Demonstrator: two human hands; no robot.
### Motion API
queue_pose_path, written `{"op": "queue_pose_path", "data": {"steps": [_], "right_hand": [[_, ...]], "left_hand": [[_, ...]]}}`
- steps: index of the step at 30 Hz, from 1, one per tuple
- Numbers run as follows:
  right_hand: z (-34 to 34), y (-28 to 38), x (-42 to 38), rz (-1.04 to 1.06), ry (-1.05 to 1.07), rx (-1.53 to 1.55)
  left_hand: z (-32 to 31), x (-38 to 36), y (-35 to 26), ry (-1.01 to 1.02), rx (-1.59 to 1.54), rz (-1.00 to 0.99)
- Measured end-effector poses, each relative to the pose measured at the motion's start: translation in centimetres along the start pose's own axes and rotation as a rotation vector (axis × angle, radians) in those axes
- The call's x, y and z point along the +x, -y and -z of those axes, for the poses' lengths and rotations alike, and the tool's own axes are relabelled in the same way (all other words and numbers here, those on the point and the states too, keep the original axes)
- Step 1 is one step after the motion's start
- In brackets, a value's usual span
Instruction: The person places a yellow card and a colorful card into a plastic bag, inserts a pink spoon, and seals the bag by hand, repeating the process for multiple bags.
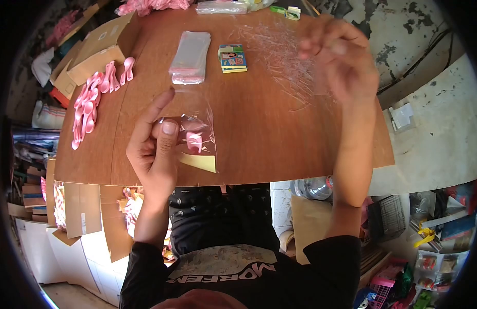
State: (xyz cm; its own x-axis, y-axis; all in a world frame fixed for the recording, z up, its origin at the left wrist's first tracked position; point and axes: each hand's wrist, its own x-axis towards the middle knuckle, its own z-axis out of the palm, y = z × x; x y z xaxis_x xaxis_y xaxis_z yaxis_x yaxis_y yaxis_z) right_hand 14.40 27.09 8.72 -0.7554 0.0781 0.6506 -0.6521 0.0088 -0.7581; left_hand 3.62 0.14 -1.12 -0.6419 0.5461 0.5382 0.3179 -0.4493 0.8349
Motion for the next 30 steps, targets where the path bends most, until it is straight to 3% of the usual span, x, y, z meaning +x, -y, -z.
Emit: {"op": "queue_pose_path", "data": {"steps": [2,4,6,7,9,13,15,16,18,19,21,22,23,25,26,28,30], "right_hand": [[5.4,0.4,0.4,0.000,0.176,0.258],[11.3,-2.2,-0.6,-0.278,-0.286,0.120],[14.4,-5.0,-2.6,-0.739,-0.074,-1.410],[14.8,-6.4,-3.8,-0.742,-0.075,-1.413],[13.3,-8.5,-4.9,-0.336,-0.647,-1.654],[5.0,-5.0,-3.0,-0.421,-0.543,-1.619],[4.1,-3.6,-2.4,-0.560,-0.312,-1.138],[3.5,-2.4,-1.8,-0.561,-0.312,-1.136],[2.8,-0.5,-1.0,-0.324,-0.141,-0.757],[3.2,-0.3,-1.0,-0.323,-0.141,-0.757],[5.5,-0.1,-0.7,-0.091,0.086,-0.256],[7.8,-0.6,-0.6,-0.205,0.101,-0.087],[9.1,-2.2,-0.8,-0.208,0.098,-0.088],[10.8,-4.8,-1.1,-0.711,-0.403,-1.645],[9.3,-4.7,-1.2,-0.708,-0.400,-1.643],[3.1,-4.2,-1.5,-0.608,-0.308,-0.789],[-1.3,-4.3,-2.6,-0.416,0.057,-0.645]], "left_hand": [[-0.6,0.2,-0.1,-0.082,-0.070,-0.008],[-0.8,0.2,-0.2,-0.162,-0.140,-0.006],[-0.3,0.5,0.0,-0.135,-0.128,0.011],[-0.2,0.6,0.1,-0.127,-0.121,0.018],[-0.2,0.7,-0.3,-0.150,-0.165,0.054],[0.0,1.1,0.3,-0.145,-0.273,0.100],[-0.2,1.4,0.5,-0.153,-0.279,0.091],[-0.3,1.5,0.5,-0.159,-0.290,0.078],[0.2,1.3,0.6,-0.124,-0.237,0.094],[0.3,1.3,0.6,-0.089,-0.185,0.109],[0.0,1.3,0.3,-0.114,-0.224,0.108],[-0.2,1.3,0.2,-0.138,-0.263,0.111],[-0.3,1.2,0.2,-0.136,-0.265,0.115],[-0.3,1.3,0.3,-0.133,-0.271,0.114],[-0.2,1.4,0.3,-0.136,-0.269,0.111],[-0.3,1.5,0.4,-0.154,-0.284,0.148],[-0.5,1.6,0.6,-0.172,-0.298,0.151]]}}
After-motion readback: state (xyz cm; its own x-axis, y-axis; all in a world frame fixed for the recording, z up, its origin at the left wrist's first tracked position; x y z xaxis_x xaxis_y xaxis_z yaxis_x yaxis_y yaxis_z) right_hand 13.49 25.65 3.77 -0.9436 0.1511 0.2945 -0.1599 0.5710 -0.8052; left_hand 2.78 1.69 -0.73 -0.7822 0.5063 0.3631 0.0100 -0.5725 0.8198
